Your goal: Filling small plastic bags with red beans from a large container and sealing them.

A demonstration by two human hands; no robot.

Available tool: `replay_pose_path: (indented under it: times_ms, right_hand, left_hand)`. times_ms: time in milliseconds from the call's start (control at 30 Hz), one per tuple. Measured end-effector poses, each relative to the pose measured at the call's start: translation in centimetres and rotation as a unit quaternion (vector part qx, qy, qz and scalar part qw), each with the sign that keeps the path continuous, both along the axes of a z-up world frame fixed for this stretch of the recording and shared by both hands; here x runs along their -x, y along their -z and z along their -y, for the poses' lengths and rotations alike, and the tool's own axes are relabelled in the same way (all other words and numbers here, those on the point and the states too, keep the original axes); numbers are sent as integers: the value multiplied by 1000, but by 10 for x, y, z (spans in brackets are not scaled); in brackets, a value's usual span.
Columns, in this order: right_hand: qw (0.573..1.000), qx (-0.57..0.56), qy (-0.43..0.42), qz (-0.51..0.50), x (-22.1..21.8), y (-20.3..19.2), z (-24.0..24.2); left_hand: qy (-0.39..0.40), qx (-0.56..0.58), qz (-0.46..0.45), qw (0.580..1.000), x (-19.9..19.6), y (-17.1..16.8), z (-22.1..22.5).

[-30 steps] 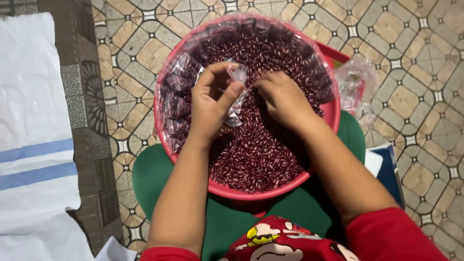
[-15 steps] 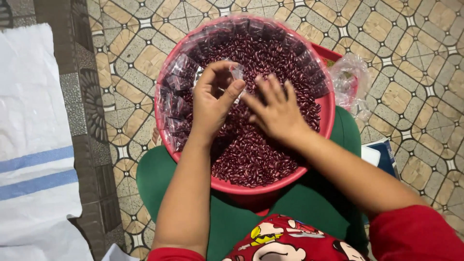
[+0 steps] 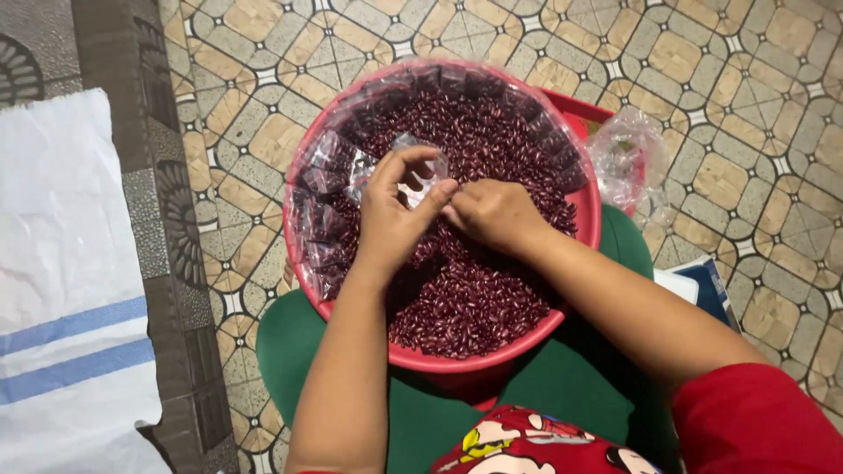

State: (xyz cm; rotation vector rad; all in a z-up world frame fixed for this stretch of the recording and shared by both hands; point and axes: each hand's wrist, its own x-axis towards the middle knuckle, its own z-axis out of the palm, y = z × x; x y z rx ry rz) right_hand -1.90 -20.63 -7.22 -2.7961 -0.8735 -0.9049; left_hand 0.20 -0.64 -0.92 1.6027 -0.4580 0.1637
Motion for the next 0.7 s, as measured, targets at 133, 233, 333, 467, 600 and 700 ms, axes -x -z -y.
replay_pose_path:
  times_ms: [133, 233, 333, 467, 600, 700]
  right_hand:
    - [909, -290, 49, -294, -25, -25, 9]
    - [599, -665, 107, -432, -39, -65, 8]
    - [383, -773, -16, -506, -48, -89, 23]
    - [242, -807, -160, -514, -50, -81, 35]
    - [236, -822, -168, -490, -46, -70, 27]
    - [234, -831, -153, -480, -40, -62, 21]
  left_hand:
    - [-38, -16, -1, 999, 0, -1, 1]
    - [-58, -17, -23, 998, -1, 4, 1]
    - [-42, -62, -5, 997, -1, 15, 4]
    - [-23, -205, 49, 977, 6, 2, 5]
    - [19, -259, 72, 963, 5, 5, 8]
    - [14, -279, 71, 958, 5, 2, 11]
